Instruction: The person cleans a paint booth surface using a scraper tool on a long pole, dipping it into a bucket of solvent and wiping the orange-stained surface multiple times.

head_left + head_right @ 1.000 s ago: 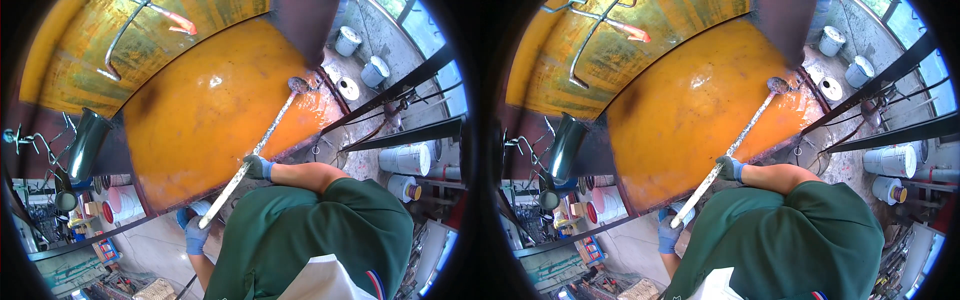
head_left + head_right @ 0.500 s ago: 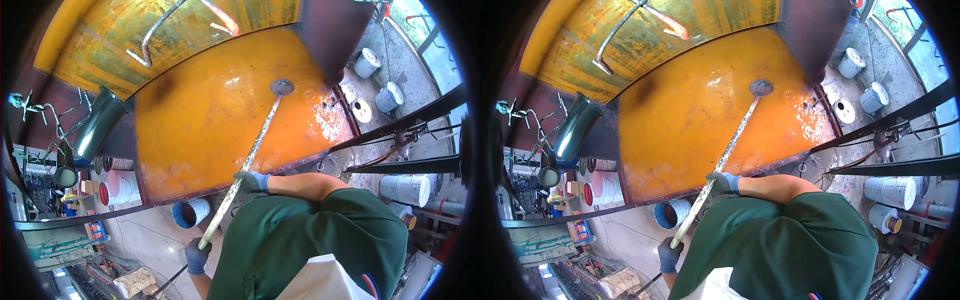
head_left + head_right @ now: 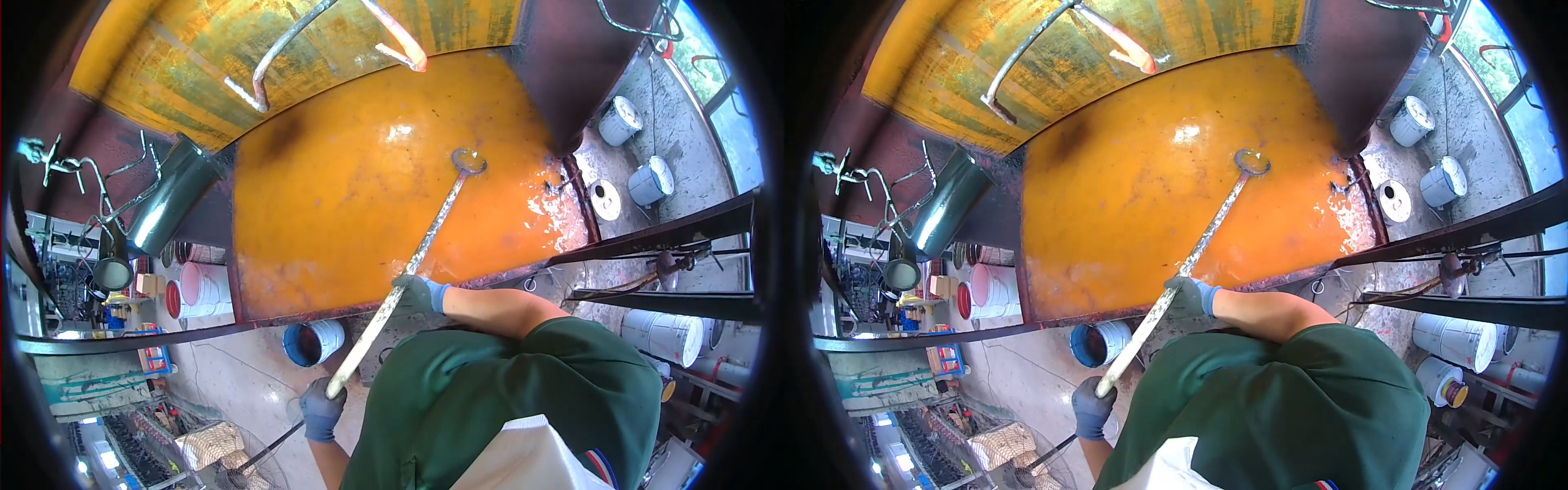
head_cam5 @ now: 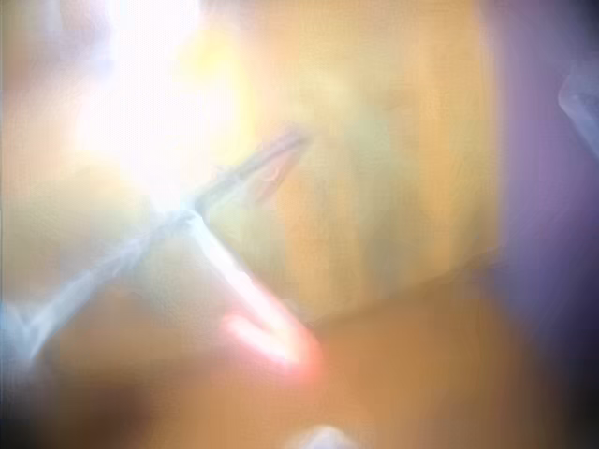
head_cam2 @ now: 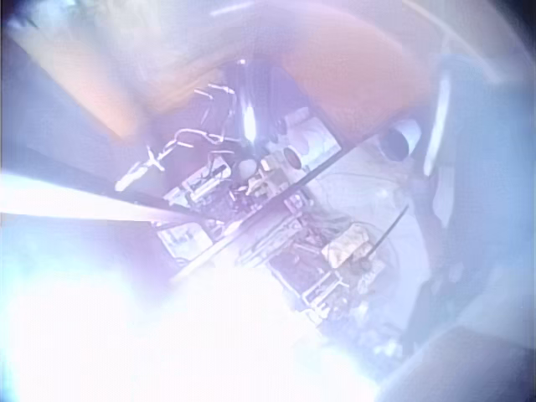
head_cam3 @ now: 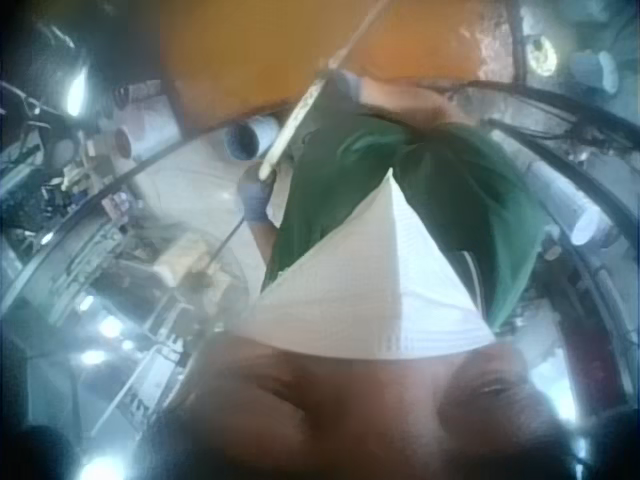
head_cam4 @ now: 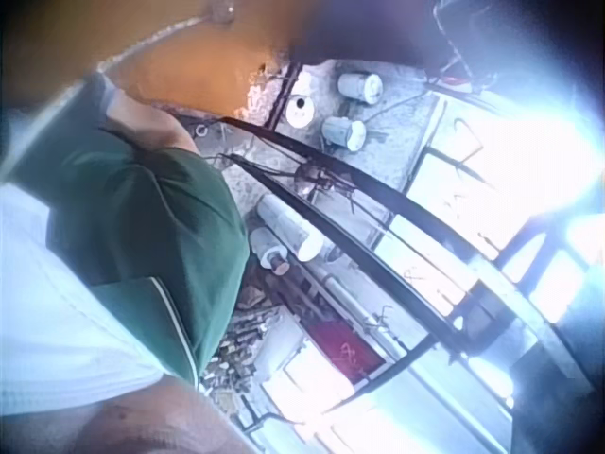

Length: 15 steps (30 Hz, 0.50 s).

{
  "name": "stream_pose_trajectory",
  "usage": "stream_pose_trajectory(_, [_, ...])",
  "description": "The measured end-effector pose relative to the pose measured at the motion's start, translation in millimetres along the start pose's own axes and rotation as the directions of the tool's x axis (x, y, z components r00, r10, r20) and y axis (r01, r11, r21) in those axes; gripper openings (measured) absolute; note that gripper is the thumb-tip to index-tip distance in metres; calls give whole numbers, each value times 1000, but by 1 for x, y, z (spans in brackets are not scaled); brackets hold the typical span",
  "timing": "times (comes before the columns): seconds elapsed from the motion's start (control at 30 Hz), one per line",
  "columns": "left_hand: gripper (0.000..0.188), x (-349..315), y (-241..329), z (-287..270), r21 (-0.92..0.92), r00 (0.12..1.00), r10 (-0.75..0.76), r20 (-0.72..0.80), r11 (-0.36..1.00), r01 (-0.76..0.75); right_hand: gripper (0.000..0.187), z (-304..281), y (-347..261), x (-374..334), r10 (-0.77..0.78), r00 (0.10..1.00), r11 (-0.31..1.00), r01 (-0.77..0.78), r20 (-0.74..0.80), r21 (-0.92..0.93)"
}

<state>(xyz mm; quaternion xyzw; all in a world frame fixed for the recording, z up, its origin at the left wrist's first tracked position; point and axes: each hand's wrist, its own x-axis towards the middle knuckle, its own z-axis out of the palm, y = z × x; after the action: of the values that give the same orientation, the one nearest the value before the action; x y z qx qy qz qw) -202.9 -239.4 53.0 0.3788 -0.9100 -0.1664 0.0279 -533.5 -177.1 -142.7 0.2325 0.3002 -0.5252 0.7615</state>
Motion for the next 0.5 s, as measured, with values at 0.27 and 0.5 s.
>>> stream_pose_trajectory(0.27, [23, 55, 21, 64, -7, 990, 135, 38, 991, -134, 20, -44, -70, 20, -173, 985, 984, 173, 4, 41])
stream_pose_trajectory(0.5, [36, 93, 28, 115, -189, 989, -30, 144, 980, 57, 24, -64, -130, 18, -182, 973, 974, 159, -144, -163])
